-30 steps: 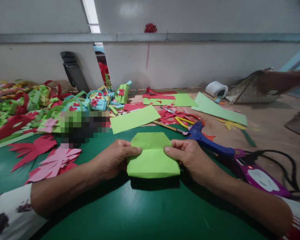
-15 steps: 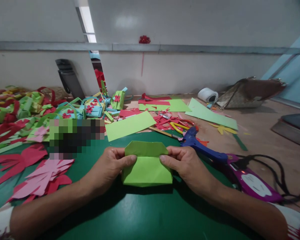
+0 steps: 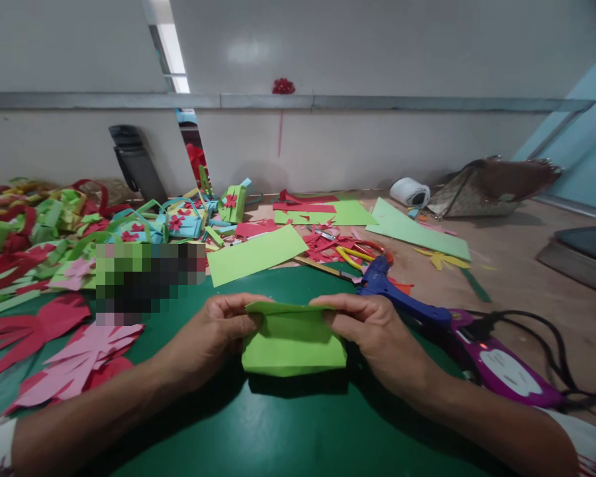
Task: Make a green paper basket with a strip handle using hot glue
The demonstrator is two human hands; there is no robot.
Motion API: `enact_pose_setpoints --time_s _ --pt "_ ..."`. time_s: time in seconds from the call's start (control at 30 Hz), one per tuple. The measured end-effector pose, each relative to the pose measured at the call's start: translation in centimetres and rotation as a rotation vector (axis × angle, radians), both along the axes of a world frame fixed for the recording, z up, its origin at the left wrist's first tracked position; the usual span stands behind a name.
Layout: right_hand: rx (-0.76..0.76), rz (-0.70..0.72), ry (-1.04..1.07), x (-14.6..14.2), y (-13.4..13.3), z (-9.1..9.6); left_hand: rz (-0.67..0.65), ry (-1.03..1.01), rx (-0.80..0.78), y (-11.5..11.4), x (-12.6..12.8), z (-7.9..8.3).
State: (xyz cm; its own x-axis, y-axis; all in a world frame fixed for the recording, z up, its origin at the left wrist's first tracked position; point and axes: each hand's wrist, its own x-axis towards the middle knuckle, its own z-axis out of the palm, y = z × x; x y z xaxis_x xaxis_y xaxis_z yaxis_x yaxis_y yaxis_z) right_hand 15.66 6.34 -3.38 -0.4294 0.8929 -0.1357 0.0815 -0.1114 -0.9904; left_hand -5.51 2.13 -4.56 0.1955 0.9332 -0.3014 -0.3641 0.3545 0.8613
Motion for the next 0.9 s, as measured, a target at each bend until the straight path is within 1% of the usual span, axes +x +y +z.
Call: enact_pose_setpoints --time_s 0.1,0.23,0.43,0.57,0.63,0.7,0.8,0.9 --pt "0.088 -0.047 -0.1 0.13 0.03 0.09 0.012 0.004 -0.004 0.14 -0.25 -0.01" --pt "0.21 -0.044 -0.202 0.39 0.02 0.25 -0.051 -0.01 0.034 0.35 -0.58 0.02" --pt "0.421 0.044 -0.269 0.81 -0.02 0.06 -0.081 0.077 0.03 0.55 -0.8 0.06" --pt "0.562 0.109 -0.272 0.91 -0.05 -0.15 -0.068 0.092 0.044 0.58 -0.88 0.34" --pt "0.59 0.131 -0.265 0.88 -0.08 -0.25 -0.045 0.13 0.083 0.54 -0.88 0.44" --pt "0.605 0.144 -0.267 0.82 -0.11 -0.37 -0.035 0.213 0.123 0.46 -0.82 0.42" --pt "0.616 0.156 -0.284 0.72 -0.15 -0.5 -0.027 0.305 0.153 0.31 -0.74 0.08" --pt "0.605 0.18 -0.32 0.71 -0.2 -0.37 -0.027 0.299 0.132 0.25 -0.73 -0.42"
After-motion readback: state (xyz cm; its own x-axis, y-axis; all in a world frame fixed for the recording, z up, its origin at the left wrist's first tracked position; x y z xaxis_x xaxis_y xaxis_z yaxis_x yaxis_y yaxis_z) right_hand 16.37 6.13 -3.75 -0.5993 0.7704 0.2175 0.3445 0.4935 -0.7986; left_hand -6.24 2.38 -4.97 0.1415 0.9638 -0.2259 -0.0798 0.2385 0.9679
